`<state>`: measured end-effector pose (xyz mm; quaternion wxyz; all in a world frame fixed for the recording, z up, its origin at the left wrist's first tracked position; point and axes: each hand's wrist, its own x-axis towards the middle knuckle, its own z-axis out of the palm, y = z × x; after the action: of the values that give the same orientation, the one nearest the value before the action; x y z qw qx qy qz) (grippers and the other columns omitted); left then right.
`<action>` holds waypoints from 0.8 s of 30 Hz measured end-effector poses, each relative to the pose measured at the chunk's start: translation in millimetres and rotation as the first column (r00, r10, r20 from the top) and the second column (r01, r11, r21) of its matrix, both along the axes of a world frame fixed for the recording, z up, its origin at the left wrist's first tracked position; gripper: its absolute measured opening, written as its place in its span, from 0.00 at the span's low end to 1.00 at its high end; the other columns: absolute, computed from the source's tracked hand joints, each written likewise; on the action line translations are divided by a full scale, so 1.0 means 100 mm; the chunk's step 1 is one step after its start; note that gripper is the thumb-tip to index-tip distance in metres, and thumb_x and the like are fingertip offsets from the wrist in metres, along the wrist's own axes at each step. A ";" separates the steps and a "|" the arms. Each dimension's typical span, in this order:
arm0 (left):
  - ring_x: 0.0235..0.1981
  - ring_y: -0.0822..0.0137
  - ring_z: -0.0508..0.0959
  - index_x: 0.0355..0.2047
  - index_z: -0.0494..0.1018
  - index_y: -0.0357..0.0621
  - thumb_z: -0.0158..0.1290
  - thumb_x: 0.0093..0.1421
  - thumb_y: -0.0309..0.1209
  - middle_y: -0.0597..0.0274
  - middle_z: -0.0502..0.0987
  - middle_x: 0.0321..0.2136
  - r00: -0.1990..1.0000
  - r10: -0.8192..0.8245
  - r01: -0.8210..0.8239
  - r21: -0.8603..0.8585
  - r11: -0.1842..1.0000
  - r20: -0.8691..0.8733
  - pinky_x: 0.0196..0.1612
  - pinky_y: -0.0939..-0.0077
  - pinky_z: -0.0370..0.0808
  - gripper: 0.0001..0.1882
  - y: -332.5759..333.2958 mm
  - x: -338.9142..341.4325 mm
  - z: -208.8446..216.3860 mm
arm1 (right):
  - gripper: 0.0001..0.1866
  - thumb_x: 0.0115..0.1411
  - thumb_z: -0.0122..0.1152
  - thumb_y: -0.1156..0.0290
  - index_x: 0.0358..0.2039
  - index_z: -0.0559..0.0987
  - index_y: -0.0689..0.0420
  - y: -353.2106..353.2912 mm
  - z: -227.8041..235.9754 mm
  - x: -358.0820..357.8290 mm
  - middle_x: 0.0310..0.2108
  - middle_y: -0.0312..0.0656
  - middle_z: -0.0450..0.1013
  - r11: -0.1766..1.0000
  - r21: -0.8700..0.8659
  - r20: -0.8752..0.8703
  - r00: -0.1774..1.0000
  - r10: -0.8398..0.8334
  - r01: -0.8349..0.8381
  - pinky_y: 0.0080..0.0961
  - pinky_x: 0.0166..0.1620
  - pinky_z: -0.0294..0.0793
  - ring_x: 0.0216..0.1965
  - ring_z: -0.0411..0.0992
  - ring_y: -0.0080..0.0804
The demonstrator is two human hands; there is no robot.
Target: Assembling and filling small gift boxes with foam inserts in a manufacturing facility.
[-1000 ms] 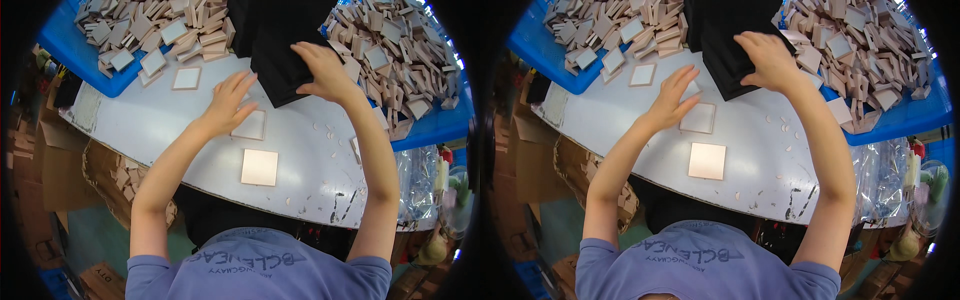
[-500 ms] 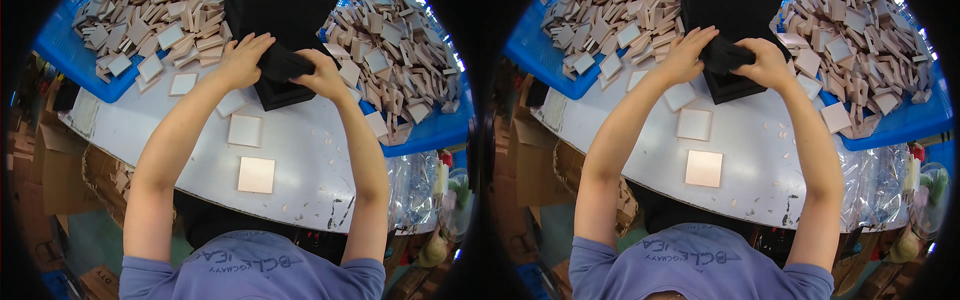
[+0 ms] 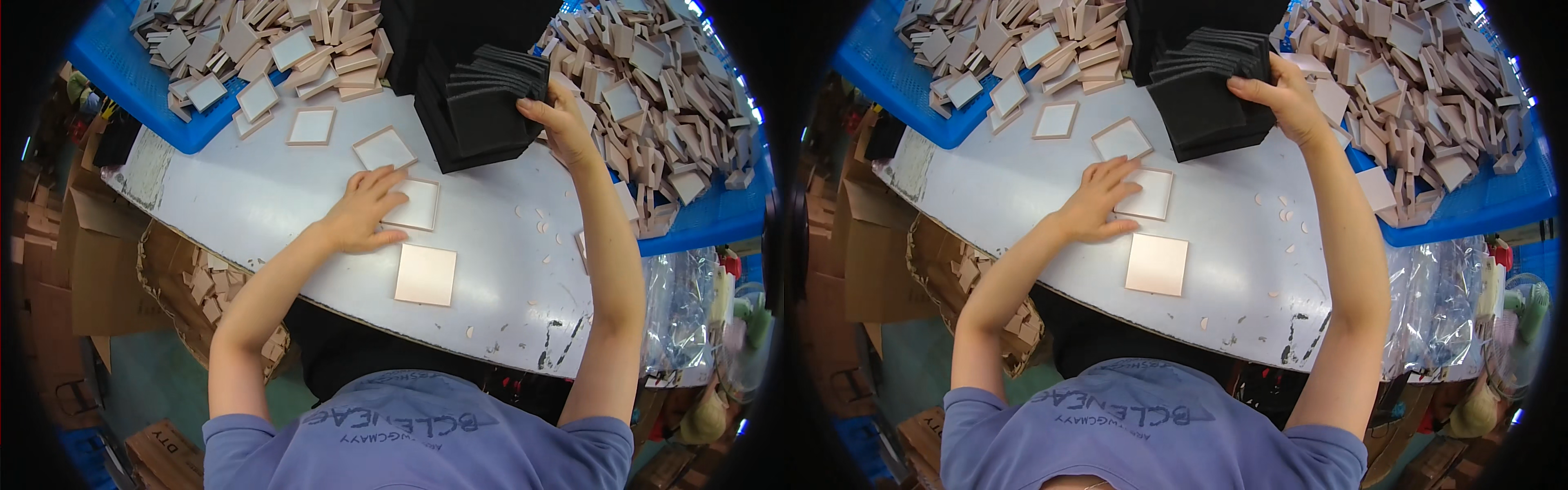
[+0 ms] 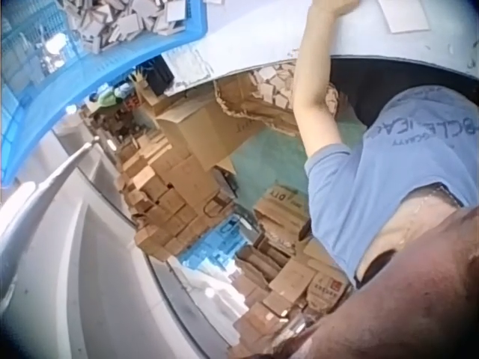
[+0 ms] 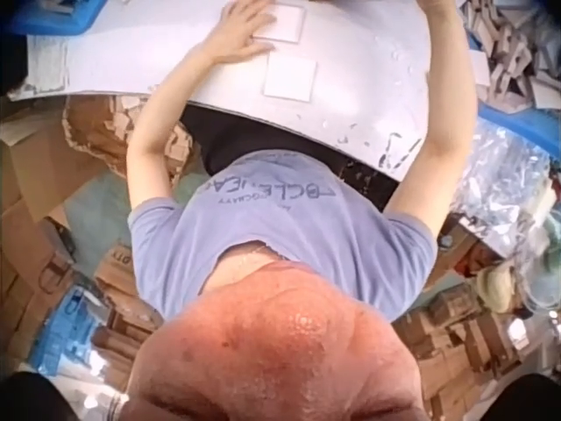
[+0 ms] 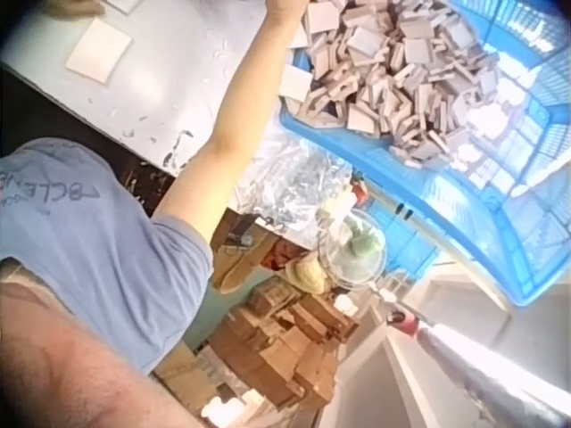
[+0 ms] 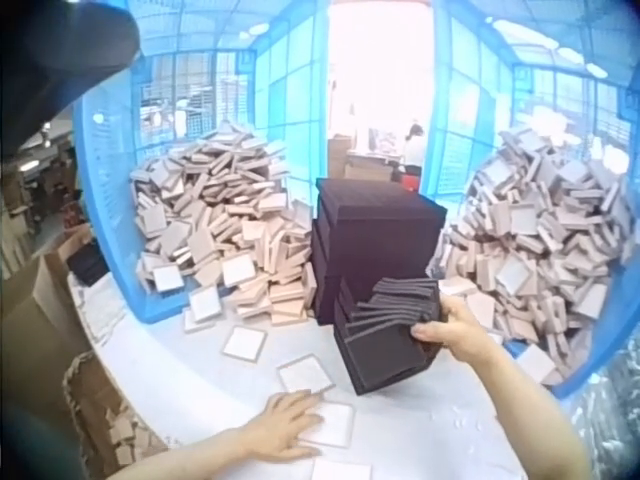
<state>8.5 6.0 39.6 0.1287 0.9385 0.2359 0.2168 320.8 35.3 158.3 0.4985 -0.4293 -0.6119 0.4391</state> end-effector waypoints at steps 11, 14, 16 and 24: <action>0.55 0.54 0.63 0.25 0.66 0.42 0.56 0.52 0.32 0.53 0.67 0.50 0.998 0.004 -0.002 -0.032 0.999 0.057 0.54 0.59 0.56 0.10 -0.08 -0.04 -0.09 | 0.23 0.43 0.70 0.68 0.41 0.75 0.57 0.20 0.40 -0.13 0.38 0.37 0.74 0.600 0.740 0.158 0.790 -0.593 0.303 0.27 0.46 0.67 0.39 0.71 0.31; 0.51 0.55 0.66 0.25 0.66 0.42 0.58 0.51 0.31 0.52 0.69 0.48 0.963 0.061 -0.019 -0.161 0.987 0.261 0.53 0.60 0.57 0.11 -0.22 0.07 0.03 | 0.31 0.39 0.71 0.65 0.47 0.72 0.52 0.25 0.24 -0.11 0.38 0.40 0.71 0.508 0.858 0.508 0.284 -0.813 -0.080 0.34 0.47 0.64 0.44 0.68 0.40; 0.51 0.54 0.67 0.25 0.67 0.42 0.59 0.50 0.30 0.51 0.70 0.47 0.919 -0.019 0.033 -0.028 0.999 0.394 0.52 0.60 0.58 0.11 -0.44 0.11 0.15 | 0.29 0.42 0.68 0.63 0.47 0.73 0.53 0.26 0.08 -0.17 0.40 0.40 0.71 0.490 0.866 0.494 0.313 -0.811 -0.095 0.35 0.47 0.64 0.44 0.69 0.40; 0.59 0.35 0.54 0.25 0.68 0.43 0.60 0.49 0.34 0.35 0.52 0.59 0.990 -0.001 0.039 -0.276 0.960 0.139 0.56 0.47 0.54 0.12 -1.11 0.09 -0.01 | 0.11 0.57 0.56 0.67 0.38 0.78 0.58 0.18 0.38 -0.06 0.36 0.43 0.76 0.664 0.737 0.660 0.346 -0.666 -0.127 0.28 0.40 0.72 0.38 0.75 0.39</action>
<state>17.6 -105.3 38.3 0.2775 0.8962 0.2451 0.2444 314.7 53.7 196.6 0.2726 -0.4827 -0.8011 -0.2258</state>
